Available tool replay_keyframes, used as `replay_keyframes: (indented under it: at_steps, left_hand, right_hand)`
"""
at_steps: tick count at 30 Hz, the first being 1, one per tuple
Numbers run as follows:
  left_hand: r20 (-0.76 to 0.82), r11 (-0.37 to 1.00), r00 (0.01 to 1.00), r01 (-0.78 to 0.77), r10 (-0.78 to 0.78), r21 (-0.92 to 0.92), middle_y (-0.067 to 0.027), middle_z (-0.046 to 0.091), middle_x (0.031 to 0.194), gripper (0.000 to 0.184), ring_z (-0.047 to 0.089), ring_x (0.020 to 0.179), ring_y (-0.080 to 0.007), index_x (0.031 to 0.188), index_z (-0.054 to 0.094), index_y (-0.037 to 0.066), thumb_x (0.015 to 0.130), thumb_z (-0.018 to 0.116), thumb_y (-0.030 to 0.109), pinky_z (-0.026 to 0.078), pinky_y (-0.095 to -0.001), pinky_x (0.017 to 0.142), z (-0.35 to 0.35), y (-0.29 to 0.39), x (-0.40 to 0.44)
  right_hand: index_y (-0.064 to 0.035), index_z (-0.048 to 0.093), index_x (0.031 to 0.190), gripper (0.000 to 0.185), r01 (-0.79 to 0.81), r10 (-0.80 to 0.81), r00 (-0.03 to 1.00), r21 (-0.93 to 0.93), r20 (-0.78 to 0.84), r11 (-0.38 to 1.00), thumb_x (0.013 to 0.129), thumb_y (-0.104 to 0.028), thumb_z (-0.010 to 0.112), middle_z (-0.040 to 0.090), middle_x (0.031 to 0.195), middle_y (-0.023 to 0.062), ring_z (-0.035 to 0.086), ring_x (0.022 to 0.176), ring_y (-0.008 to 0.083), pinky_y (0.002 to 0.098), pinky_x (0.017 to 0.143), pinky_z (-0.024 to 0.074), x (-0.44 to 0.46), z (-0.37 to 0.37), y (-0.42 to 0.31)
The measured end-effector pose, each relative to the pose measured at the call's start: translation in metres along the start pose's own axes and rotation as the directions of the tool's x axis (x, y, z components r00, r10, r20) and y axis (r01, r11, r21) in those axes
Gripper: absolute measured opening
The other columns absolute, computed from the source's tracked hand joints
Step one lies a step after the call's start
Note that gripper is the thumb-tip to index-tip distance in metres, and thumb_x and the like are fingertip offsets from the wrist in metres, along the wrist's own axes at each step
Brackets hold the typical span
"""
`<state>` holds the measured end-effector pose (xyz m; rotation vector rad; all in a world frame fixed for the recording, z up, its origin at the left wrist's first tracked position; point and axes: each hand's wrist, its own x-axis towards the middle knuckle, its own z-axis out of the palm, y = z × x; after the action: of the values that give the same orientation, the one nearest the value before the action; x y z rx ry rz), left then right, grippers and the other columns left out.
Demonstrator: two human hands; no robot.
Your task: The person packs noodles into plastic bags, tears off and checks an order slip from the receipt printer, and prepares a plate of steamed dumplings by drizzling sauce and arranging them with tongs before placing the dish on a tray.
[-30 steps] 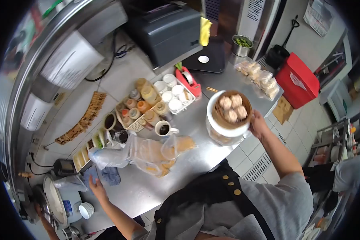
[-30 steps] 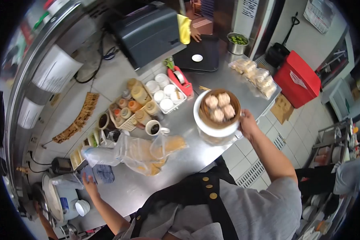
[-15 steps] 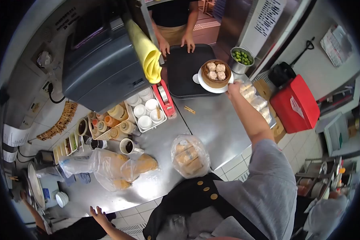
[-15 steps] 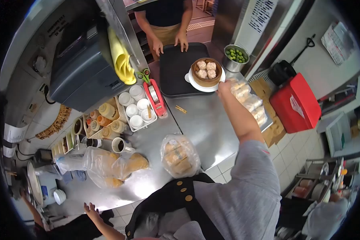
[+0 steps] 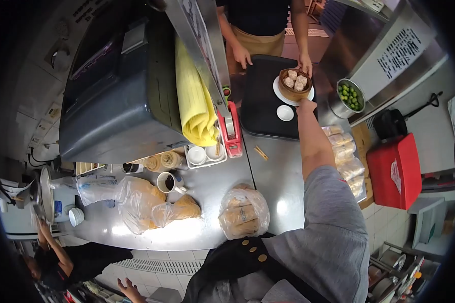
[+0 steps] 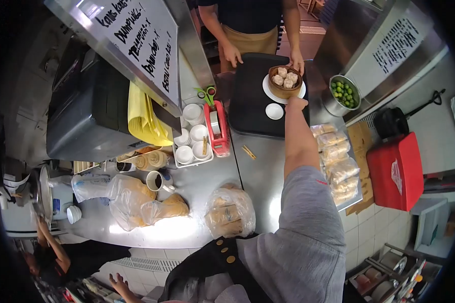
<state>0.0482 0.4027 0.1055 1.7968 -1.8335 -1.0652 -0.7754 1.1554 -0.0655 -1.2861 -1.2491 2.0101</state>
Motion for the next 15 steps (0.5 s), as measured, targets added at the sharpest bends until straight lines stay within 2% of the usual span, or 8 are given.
replay_keyframes:
  at_steps: [4,6,8,9,10,11,14,15]
  left_hand:
    - [-0.141,0.984,0.977,-0.148,0.161,0.099,-0.0117,0.044,0.149,0.056,0.058,0.118,-0.023,0.15,0.041,0.017,0.099,0.064,0.019,0.048,-0.0439,0.091,0.019,0.059,-0.038]
    - [-0.115,0.748,0.793,-0.502,0.599,0.434,-0.014,0.052,0.139,0.05,0.058,0.12,-0.0271,0.148,0.043,0.01,0.102,0.061,0.017,0.049,-0.0415,0.097,0.017,0.077,-0.028]
    - [-0.081,0.597,0.637,-0.662,0.767,0.453,-0.0152,0.056,0.134,0.042,0.058,0.117,-0.0245,0.14,0.049,0.003,0.101,0.061,0.012,0.049,-0.0357,0.098,0.032,0.127,-0.04]
    - [-0.127,0.597,0.587,-0.754,0.799,0.273,-0.015,0.057,0.133,0.038,0.059,0.115,-0.023,0.137,0.052,0.002,0.101,0.061,0.011,0.049,-0.0346,0.098,0.053,0.157,-0.053]
    - [-0.195,0.564,0.54,-0.82,0.819,0.097,-0.0147,0.059,0.131,0.035,0.059,0.114,-0.0215,0.133,0.055,0.0,0.1,0.061,0.01,0.049,-0.0335,0.097,0.073,0.189,-0.07]
    - [-0.206,0.586,0.57,-0.81,0.795,0.021,-0.0121,0.06,0.124,0.024,0.059,0.106,-0.019,0.123,0.058,-0.001,0.1,0.061,0.007,0.049,-0.0312,0.093,0.087,0.226,-0.094]
    - [-0.101,0.506,0.512,-0.859,0.853,-0.076,-0.0042,0.056,0.109,0.009,0.056,0.096,-0.0127,0.104,0.059,-0.001,0.097,0.064,0.002,0.045,-0.0251,0.089,0.104,0.289,-0.115]
    - [-0.091,0.48,0.533,-0.813,0.841,-0.329,-0.0047,0.056,0.111,0.008,0.055,0.097,-0.013,0.103,0.06,-0.001,0.095,0.063,0.0,0.043,-0.0248,0.091,0.116,0.315,-0.131]
  right_hand:
    - [0.0113,0.039,0.135,0.061,0.04,-0.04,0.999,0.008,0.025,0.999,0.08,0.013,0.064,0.049,0.135,0.0265,0.062,0.113,0.0397,0.0621,0.081,0.0585,0.04,0.013,0.031]
    - [0.0102,0.047,0.131,0.052,-0.056,0.039,0.983,0.087,0.182,0.995,0.082,0.01,0.064,0.052,0.133,0.0253,0.064,0.11,0.0403,0.0631,0.085,0.0553,0.031,0.009,0.025]
    - [0.0002,0.052,0.132,0.047,-0.155,0.164,0.961,-0.057,0.224,0.986,0.088,-0.009,0.067,0.055,0.135,0.0204,0.061,0.116,0.0384,0.0607,0.091,0.0517,0.024,-0.001,0.009]
    - [0.0002,0.052,0.132,0.047,-0.159,0.172,0.952,-0.069,0.253,0.985,0.088,-0.009,0.067,0.055,0.135,0.0204,0.061,0.116,0.0384,0.0607,0.091,0.0517,0.025,-0.005,0.003]
    - [-0.0054,0.055,0.131,0.052,0.033,-0.013,0.999,-0.415,0.049,0.909,0.084,-0.021,0.071,0.056,0.136,0.0193,0.058,0.122,0.0375,0.0533,0.096,0.0516,0.03,-0.006,0.0]
    - [-0.011,0.058,0.13,0.057,0.151,-0.275,0.96,-0.722,-0.056,0.675,0.081,-0.033,0.076,0.058,0.136,0.0181,0.056,0.127,0.0366,0.0459,0.102,0.0515,0.026,-0.002,0.001]
    - [-0.0119,0.057,0.133,0.064,0.46,-0.484,0.842,-0.786,0.238,0.414,0.077,-0.034,0.078,0.061,0.133,0.018,0.059,0.123,0.0347,0.0456,0.106,0.045,-0.044,-0.023,-0.035]
    - [-0.0099,0.057,0.134,0.062,0.559,-0.54,0.781,-0.736,0.314,0.382,0.078,-0.029,0.077,0.062,0.13,0.0173,0.06,0.12,0.0344,0.045,0.105,0.0444,-0.066,-0.031,-0.041]
